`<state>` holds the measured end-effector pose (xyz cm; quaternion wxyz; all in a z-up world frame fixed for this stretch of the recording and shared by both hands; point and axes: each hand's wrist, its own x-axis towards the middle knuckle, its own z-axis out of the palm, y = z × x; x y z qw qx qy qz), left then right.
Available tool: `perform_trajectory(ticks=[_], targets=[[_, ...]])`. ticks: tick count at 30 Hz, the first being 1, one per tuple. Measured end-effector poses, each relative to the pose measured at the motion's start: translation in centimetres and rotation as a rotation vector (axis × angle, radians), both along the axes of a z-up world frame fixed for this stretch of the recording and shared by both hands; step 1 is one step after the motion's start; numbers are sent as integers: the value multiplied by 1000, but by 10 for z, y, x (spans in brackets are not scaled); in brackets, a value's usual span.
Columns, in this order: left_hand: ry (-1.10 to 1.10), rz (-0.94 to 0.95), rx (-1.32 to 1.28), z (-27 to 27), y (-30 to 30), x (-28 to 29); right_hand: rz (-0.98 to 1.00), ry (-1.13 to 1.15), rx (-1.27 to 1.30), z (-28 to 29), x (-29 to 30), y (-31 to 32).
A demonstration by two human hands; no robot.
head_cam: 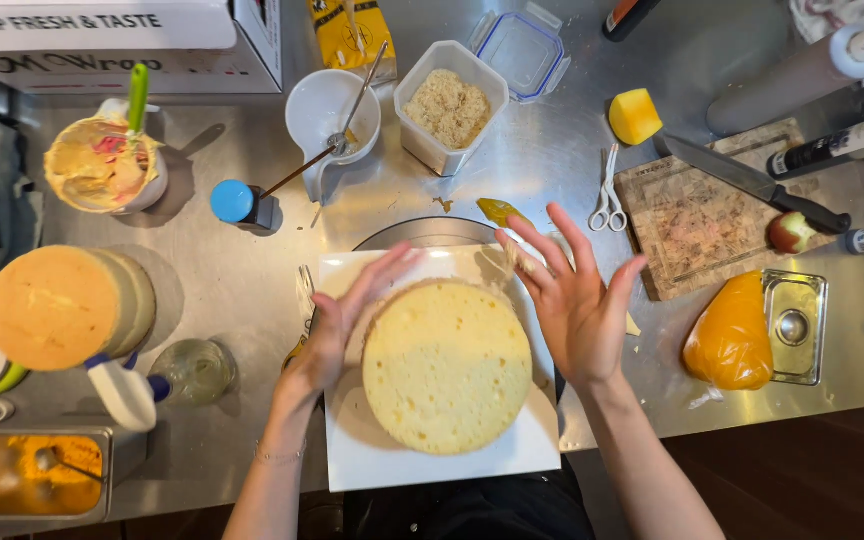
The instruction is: Assembling a multi-layered cake by adding fruit filling, crumbly toppings, and piping cream between sponge layers.
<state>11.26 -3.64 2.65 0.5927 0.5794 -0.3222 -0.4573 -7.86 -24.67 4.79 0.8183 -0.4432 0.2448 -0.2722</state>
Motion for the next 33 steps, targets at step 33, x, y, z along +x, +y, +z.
perform_trajectory(ticks=[33], targets=[[-728,438,-372,99,9,-32,233,-415,233,180,-81,17]])
